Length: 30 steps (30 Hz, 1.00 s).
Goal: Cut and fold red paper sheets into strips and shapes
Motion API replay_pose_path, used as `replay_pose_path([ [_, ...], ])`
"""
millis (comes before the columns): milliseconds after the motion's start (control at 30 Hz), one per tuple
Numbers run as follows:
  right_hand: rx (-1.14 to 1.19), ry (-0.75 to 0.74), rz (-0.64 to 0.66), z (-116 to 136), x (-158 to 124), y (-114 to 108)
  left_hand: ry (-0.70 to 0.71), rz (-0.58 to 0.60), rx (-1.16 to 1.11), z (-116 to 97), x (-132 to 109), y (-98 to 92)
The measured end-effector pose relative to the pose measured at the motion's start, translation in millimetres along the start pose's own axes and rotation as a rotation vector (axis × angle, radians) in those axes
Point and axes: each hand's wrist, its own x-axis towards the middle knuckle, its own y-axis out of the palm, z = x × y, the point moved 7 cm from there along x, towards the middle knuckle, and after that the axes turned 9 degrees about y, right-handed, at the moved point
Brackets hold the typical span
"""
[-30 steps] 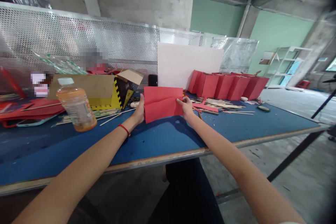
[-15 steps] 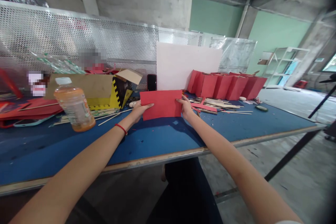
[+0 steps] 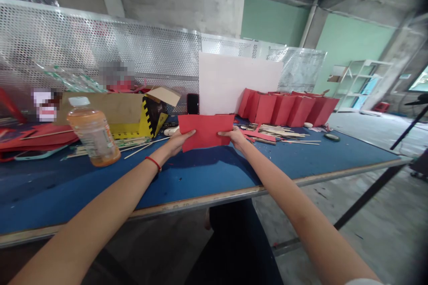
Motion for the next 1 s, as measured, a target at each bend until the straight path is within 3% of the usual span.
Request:
replay_pose_path([
  [300,0.000,0.034,0.046,-8,2,3,-0.018,0.065,0.038,5,-1,0.9],
  [1000,-0.130,-0.050,0.064,-6,1,4,0.084,0.016,0.210,5,4,-6.8],
])
